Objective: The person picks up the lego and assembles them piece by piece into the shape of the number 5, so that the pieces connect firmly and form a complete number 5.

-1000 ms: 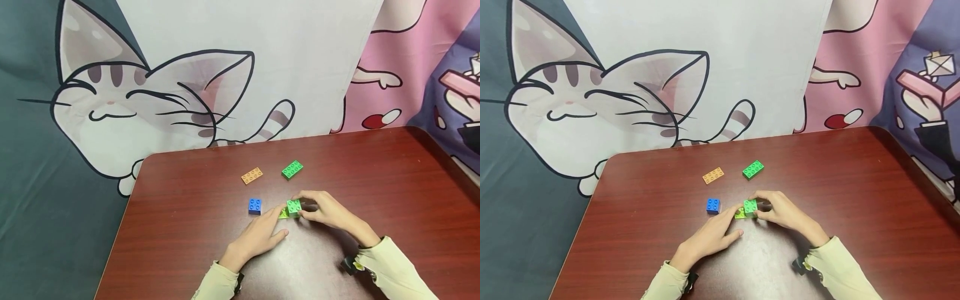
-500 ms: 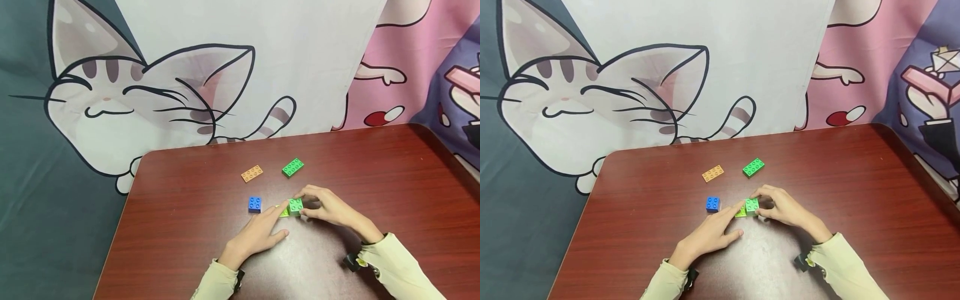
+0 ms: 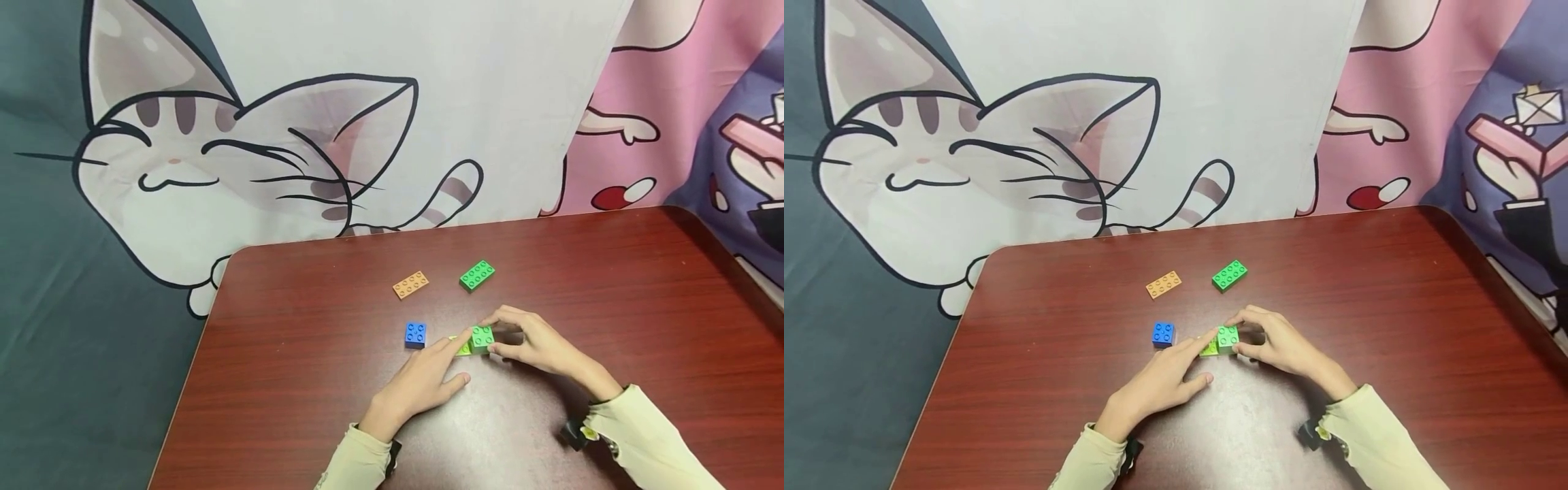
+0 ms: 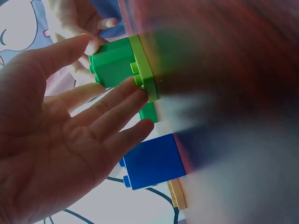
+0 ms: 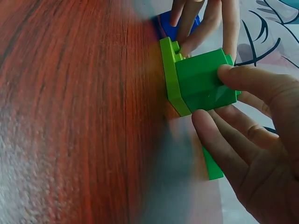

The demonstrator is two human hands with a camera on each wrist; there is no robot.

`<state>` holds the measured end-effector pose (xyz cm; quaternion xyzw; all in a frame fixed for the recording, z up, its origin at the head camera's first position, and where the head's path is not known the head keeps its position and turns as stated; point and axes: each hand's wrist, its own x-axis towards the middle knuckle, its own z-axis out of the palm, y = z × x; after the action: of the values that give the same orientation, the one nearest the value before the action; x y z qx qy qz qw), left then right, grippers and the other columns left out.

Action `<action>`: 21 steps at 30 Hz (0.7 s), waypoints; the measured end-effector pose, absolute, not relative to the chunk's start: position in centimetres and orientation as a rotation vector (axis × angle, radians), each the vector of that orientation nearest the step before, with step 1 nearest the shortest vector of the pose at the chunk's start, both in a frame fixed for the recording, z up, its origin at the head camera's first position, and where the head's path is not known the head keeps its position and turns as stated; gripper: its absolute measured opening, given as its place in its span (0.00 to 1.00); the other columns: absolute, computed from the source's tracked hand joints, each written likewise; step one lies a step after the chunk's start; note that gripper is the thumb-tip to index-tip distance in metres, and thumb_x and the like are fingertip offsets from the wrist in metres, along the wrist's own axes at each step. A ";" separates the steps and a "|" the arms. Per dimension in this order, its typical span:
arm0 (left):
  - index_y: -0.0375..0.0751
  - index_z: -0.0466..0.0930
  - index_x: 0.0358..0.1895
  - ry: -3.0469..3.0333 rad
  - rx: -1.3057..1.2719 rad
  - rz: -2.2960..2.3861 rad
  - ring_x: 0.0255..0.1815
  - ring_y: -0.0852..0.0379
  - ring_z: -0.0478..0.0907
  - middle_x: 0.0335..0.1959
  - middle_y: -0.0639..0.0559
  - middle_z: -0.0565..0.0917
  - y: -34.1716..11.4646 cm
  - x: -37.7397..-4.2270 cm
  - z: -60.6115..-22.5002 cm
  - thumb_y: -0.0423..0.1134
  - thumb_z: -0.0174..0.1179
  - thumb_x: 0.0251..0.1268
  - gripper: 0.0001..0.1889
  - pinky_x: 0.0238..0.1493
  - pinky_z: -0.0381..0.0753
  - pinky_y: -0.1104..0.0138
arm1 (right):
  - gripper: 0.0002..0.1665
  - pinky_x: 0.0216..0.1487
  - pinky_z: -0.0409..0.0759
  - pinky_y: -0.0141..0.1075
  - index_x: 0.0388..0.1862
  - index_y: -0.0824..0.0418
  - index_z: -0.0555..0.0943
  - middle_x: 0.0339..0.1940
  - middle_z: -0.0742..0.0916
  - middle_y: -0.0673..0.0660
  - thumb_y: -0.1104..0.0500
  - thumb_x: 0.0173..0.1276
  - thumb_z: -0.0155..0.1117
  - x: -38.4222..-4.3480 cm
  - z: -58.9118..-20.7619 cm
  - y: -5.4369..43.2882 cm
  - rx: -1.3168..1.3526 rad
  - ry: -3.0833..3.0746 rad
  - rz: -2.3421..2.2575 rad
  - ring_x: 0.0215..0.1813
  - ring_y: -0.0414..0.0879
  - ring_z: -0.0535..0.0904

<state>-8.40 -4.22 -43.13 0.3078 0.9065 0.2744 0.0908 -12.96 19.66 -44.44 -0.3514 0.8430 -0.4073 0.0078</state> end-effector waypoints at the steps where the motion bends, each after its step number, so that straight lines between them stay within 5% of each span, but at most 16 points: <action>1: 0.47 0.53 0.73 2.694 0.916 0.815 0.56 0.55 0.73 0.58 0.49 0.73 -4.1 -8.4 -43.2 0.46 0.57 0.65 0.35 0.55 0.71 0.63 | 0.18 0.45 0.78 0.40 0.46 0.53 0.80 0.42 0.81 0.45 0.63 0.56 0.70 -12.9 -44.5 19.7 -1.097 2.641 -1.276 0.46 0.42 0.79; 10: 0.47 0.55 0.72 2.697 0.935 0.832 0.56 0.55 0.72 0.57 0.48 0.74 -4.1 -8.5 -43.2 0.45 0.57 0.65 0.34 0.55 0.71 0.62 | 0.19 0.45 0.78 0.39 0.48 0.55 0.80 0.43 0.83 0.44 0.59 0.57 0.70 -12.5 -44.4 19.9 -0.992 2.623 -1.300 0.46 0.41 0.80; 16: 0.49 0.55 0.72 2.717 0.902 0.844 0.57 0.55 0.72 0.58 0.49 0.74 -4.6 -8.6 -43.3 0.46 0.58 0.64 0.34 0.54 0.73 0.59 | 0.22 0.45 0.79 0.40 0.56 0.65 0.76 0.50 0.83 0.58 0.58 0.64 0.63 -13.7 -42.8 19.9 -0.818 2.503 -1.373 0.44 0.45 0.81; 21: 0.52 0.52 0.73 2.677 0.903 0.846 0.56 0.56 0.72 0.58 0.50 0.74 -4.4 -8.5 -43.6 0.47 0.57 0.65 0.35 0.54 0.72 0.60 | 0.17 0.43 0.79 0.44 0.51 0.67 0.79 0.45 0.84 0.61 0.63 0.63 0.63 -15.7 -43.0 21.1 -0.739 2.738 -1.360 0.43 0.48 0.81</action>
<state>-8.47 -4.41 -43.56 0.3047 0.9035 0.2856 0.0961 -15.72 21.07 -42.99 -0.2351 0.8704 -0.4325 -0.0018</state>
